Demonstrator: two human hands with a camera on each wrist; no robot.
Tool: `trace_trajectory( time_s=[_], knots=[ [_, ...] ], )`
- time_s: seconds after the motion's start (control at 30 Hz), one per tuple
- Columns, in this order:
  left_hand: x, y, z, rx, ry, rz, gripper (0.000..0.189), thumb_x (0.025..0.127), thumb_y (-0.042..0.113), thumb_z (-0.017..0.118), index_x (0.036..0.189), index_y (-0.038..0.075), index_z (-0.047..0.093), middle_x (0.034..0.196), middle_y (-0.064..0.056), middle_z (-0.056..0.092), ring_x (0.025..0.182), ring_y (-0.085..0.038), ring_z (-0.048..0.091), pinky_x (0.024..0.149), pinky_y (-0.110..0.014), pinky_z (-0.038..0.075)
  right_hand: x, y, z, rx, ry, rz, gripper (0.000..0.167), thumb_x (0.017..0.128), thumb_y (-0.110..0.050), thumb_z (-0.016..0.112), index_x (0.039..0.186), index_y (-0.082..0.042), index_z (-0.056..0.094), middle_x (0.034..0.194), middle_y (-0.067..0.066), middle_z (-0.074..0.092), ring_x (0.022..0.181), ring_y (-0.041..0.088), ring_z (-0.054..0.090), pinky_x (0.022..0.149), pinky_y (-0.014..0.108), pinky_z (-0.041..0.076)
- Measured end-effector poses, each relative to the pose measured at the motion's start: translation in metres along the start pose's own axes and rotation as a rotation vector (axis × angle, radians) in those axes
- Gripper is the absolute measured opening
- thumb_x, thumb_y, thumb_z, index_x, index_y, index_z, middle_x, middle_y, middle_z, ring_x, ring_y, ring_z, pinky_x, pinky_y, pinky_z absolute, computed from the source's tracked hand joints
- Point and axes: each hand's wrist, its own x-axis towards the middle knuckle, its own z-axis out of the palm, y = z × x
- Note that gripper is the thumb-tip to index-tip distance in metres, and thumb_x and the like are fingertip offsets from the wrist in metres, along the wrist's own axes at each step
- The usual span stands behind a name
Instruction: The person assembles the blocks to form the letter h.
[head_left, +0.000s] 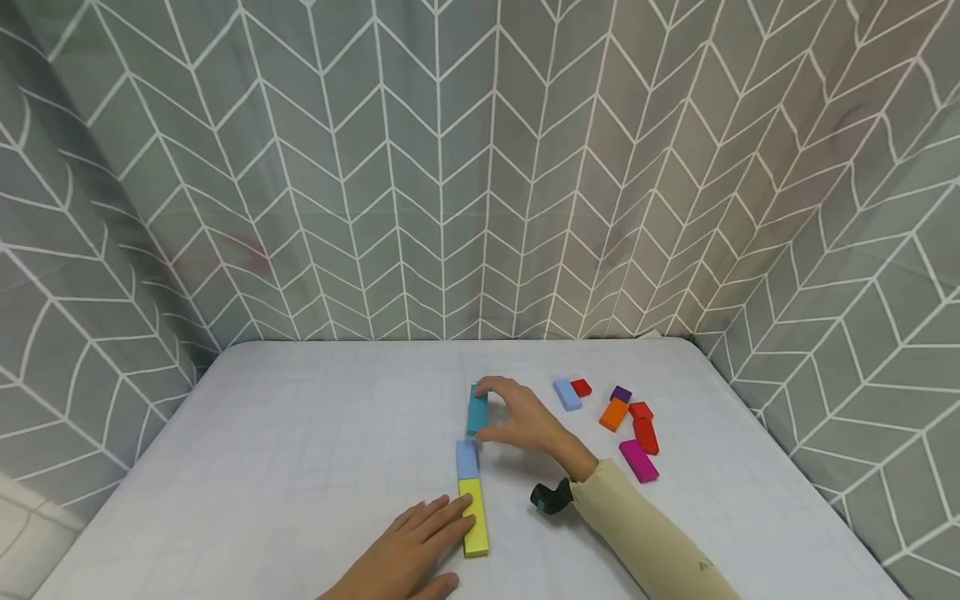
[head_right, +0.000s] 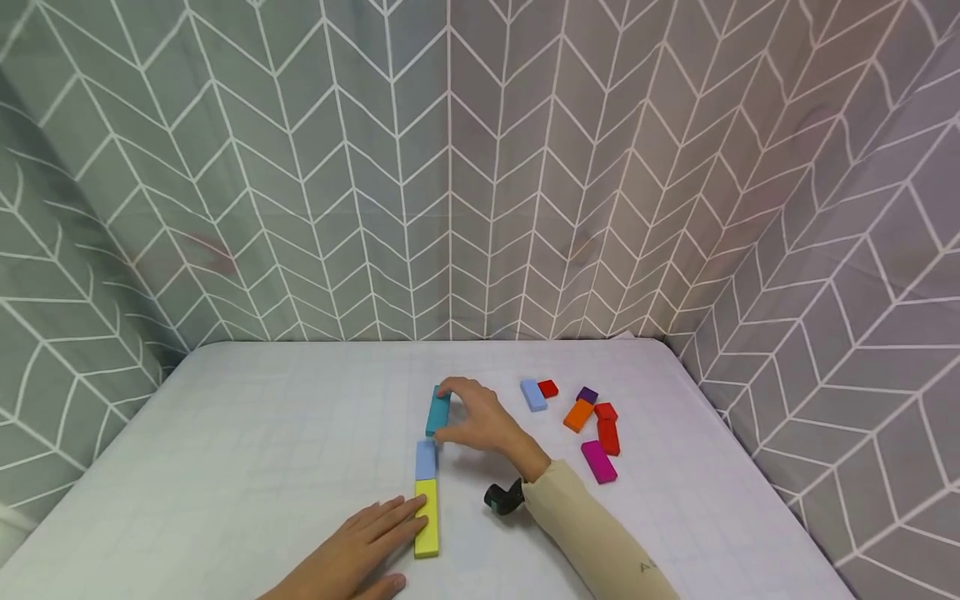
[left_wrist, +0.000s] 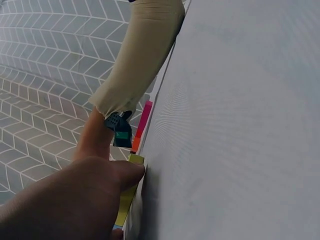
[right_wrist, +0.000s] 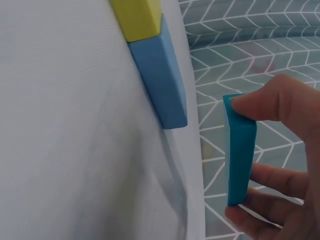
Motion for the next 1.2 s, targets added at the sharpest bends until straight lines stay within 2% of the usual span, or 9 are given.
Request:
trace_trajectory(
  time_s=[0.53, 0.73, 0.97, 1.2],
  knots=[
    [-0.001, -0.001, 0.001, -0.001, -0.016, -0.026, 0.072, 0.105, 0.067, 0.039, 0.158, 0.020, 0.046, 0.166, 0.003, 0.035, 0.149, -0.029, 0.036, 0.116, -0.057, 0.034, 0.019, 0.006, 0.010, 0.075, -0.051, -0.044, 0.053, 0.084, -0.020, 0.086, 0.130, -0.006, 0.064, 0.145, 0.012, 0.058, 0.136, 0.031, 0.052, 0.114, 0.051, 0.040],
    [0.001, -0.003, 0.004, 0.008, 0.013, 0.007, 0.070, 0.106, 0.065, 0.039, 0.158, 0.019, 0.047, 0.166, 0.003, 0.034, 0.148, -0.029, 0.037, 0.114, -0.058, 0.036, 0.020, 0.013, 0.012, 0.084, -0.070, -0.021, 0.052, 0.083, -0.020, 0.087, 0.128, -0.006, 0.065, 0.144, 0.012, 0.059, 0.135, 0.031, 0.052, 0.115, 0.050, 0.039],
    [0.002, -0.002, 0.006, 0.037, 0.056, 0.048, 0.067, 0.108, 0.062, 0.038, 0.159, 0.018, 0.045, 0.166, 0.003, 0.034, 0.148, -0.028, 0.038, 0.114, -0.057, 0.038, 0.022, 0.018, 0.015, 0.104, -0.067, -0.036, 0.050, 0.082, -0.016, 0.087, 0.126, -0.004, 0.066, 0.140, 0.013, 0.061, 0.132, 0.030, 0.054, 0.115, 0.050, 0.039],
    [-0.002, -0.005, 0.006, 0.063, 0.106, 0.092, 0.064, 0.109, 0.058, 0.039, 0.159, 0.017, 0.044, 0.166, 0.001, 0.035, 0.148, -0.028, 0.039, 0.112, -0.057, 0.040, 0.025, 0.020, 0.020, 0.091, -0.089, -0.026, 0.050, 0.083, -0.016, 0.085, 0.128, -0.005, 0.065, 0.141, 0.011, 0.061, 0.133, 0.029, 0.053, 0.115, 0.049, 0.038]
  ],
)
